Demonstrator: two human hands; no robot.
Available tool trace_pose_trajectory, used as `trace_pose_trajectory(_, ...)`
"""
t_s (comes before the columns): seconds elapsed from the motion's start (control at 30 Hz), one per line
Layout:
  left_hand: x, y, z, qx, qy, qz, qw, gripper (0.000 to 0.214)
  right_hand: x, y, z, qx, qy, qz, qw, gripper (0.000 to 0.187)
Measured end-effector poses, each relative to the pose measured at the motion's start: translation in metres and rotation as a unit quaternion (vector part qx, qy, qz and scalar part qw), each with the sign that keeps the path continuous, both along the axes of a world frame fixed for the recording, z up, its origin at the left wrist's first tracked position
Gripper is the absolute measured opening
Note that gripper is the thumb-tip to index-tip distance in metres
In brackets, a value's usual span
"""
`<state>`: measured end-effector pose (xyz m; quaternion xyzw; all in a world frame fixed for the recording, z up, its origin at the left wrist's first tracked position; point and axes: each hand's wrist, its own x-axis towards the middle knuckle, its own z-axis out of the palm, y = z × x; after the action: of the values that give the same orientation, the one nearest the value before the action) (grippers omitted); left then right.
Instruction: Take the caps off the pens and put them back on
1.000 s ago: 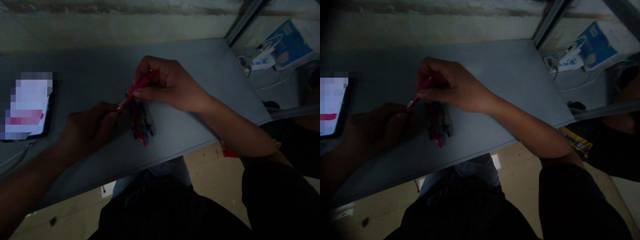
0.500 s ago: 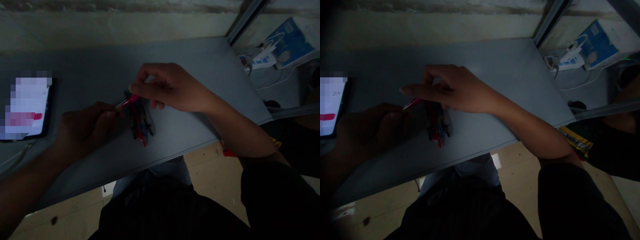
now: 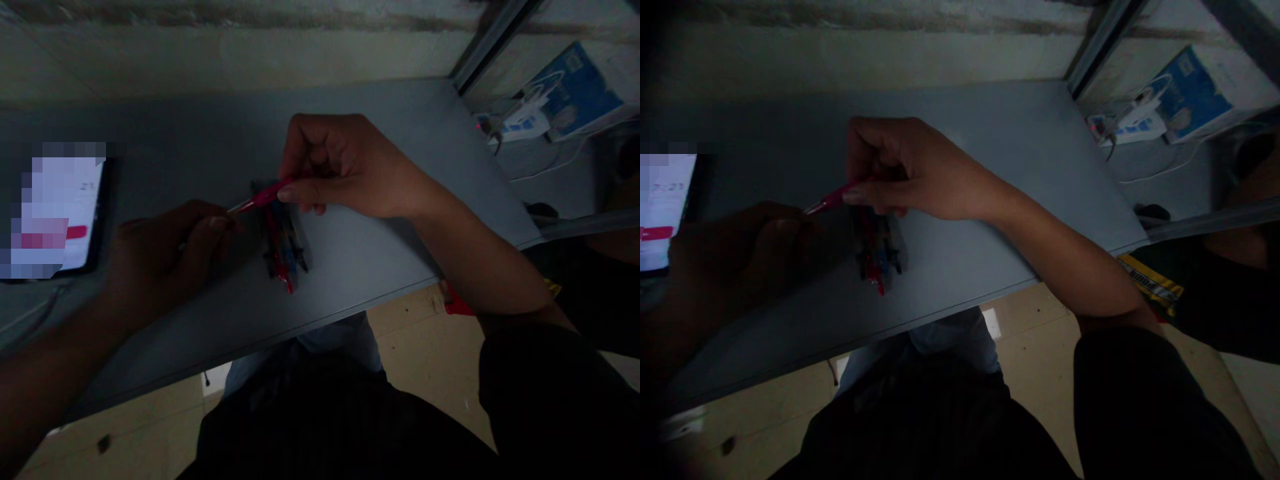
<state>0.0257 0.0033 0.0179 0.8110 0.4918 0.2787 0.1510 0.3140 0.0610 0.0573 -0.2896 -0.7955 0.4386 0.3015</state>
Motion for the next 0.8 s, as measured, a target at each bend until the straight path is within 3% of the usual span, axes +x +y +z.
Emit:
trace_pose_trajectory(0.1, 0.001, 0.002, 0.0, -0.012, -0.008, -0.009, 1.0, 0.039, 0.002, 0.001, 0.0, 0.004, -0.041, -0.043, 0.998, 0.054)
trace_pose_trajectory(0.2, 0.001, 0.003, 0.001, -0.024, -0.027, -0.006, 0.999, 0.041, 0.004, 0.001, -0.002, 0.014, 0.017, -0.036, 0.999, 0.027)
trace_pose_trajectory(0.3, 0.001, 0.003, 0.002, -0.024, -0.023, 0.0, 0.999, 0.041, 0.007, 0.0, 0.0, 0.036, -0.012, -0.018, 0.999, 0.019)
trace_pose_trajectory(0.47, 0.002, 0.003, 0.0, -0.027, -0.025, -0.033, 0.999, 0.04, 0.005, 0.0, 0.007, 0.07, -0.112, -0.018, 0.991, 0.053)
trace_pose_trajectory(0.63, -0.005, 0.002, -0.004, 0.01, -0.006, -0.037, 0.999, 0.037, -0.003, 0.0, 0.007, -0.037, -0.119, -0.033, 0.992, 0.059)
trace_pose_trajectory(0.8, -0.015, -0.001, -0.011, 0.11, 0.084, -0.038, 0.99, 0.043, -0.005, -0.001, 0.005, -0.119, -0.079, -0.029, 0.989, 0.06)
